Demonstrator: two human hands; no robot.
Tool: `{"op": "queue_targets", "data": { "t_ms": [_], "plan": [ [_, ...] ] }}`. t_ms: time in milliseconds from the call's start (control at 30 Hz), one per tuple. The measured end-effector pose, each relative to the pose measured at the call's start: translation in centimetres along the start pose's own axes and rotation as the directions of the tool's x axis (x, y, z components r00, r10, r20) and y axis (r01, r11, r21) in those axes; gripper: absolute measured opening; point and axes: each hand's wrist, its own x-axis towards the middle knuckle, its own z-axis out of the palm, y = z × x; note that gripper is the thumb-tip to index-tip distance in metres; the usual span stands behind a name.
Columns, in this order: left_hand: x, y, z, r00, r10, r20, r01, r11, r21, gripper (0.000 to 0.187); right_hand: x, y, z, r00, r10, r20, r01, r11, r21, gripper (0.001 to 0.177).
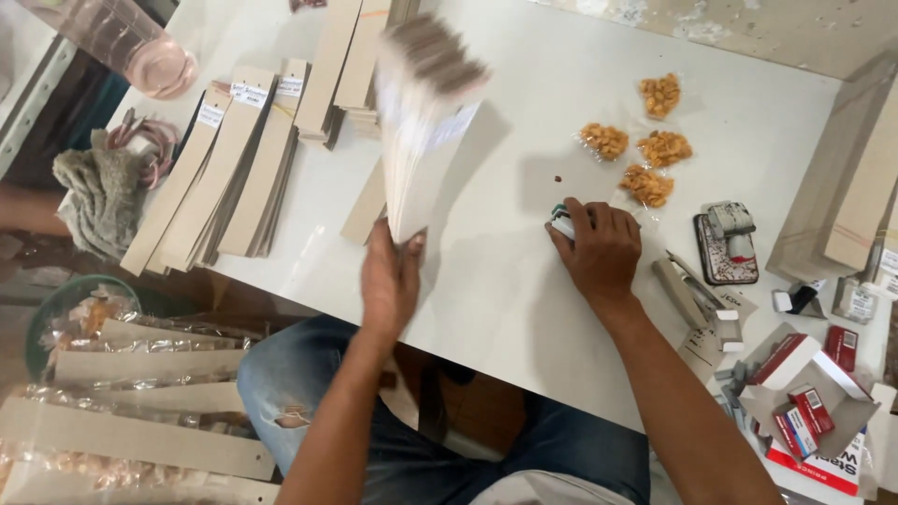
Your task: The person is preparing cardboard strips by stapling a stack together and then marking each individual strip with a red marker.
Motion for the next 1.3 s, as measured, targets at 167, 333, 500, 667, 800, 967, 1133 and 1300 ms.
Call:
{"op": "queue_targets", "data": {
  "t_ms": [167,333,500,667,800,967,1133,1300],
  "plan": [
    [1.2,-2.6,-2.4,0.992,0.079,0.095,-0.108,0.928,0.356,0.029,-0.1,0.3,0.1,1.0,-0.019,-0.01,0.019,1.0,0.0,0.045],
    [-0.5,-7.1,0.0,0.968,-0.028,0.25,-0.161,0.694,0.702,0.033,-0.1,0.2,0.2,1.0,-0.02,-0.019,0.02,1.0,-0.005,0.045],
    [0.0,-9.8,-0.3,0.957,0.133,0.257,-0.285,0.594,0.752,0.04,-0.1,0.4,0.4,0.998,-0.033,-0.045,0.033,0.999,0.015,0.044],
    [2.1,-7.1,-6.5,0.904,0.308,0.295,-0.405,0.401,0.822,0.029,-0.2,0.4,0.3,0.997,-0.04,-0.072,0.043,0.999,0.028,0.041],
    [3.7,-3.3,-11.2,0.857,0.356,0.373,-0.463,0.212,0.86,0.02,1.3,-0.6,-1.9,0.988,-0.082,-0.132,0.081,0.997,-0.018,0.052],
    [3.6,4.3,-13.5,0.745,0.449,0.494,-0.624,0.205,0.754,0.015,3.5,-8.6,-7.5,0.957,-0.269,-0.11,0.287,0.929,0.232,0.078],
    [3.3,6.9,-14.1,0.697,0.524,0.489,-0.679,0.264,0.685,0.03,3.3,-12.2,-7.0,0.931,-0.364,0.022,0.299,0.796,0.527,0.055],
    [-0.9,5.3,-10.2,0.882,0.465,-0.067,-0.367,0.771,0.521,0.068,3.4,-16.0,-9.4,0.868,-0.044,0.495,-0.406,0.512,0.757,0.05]
  ]
}}
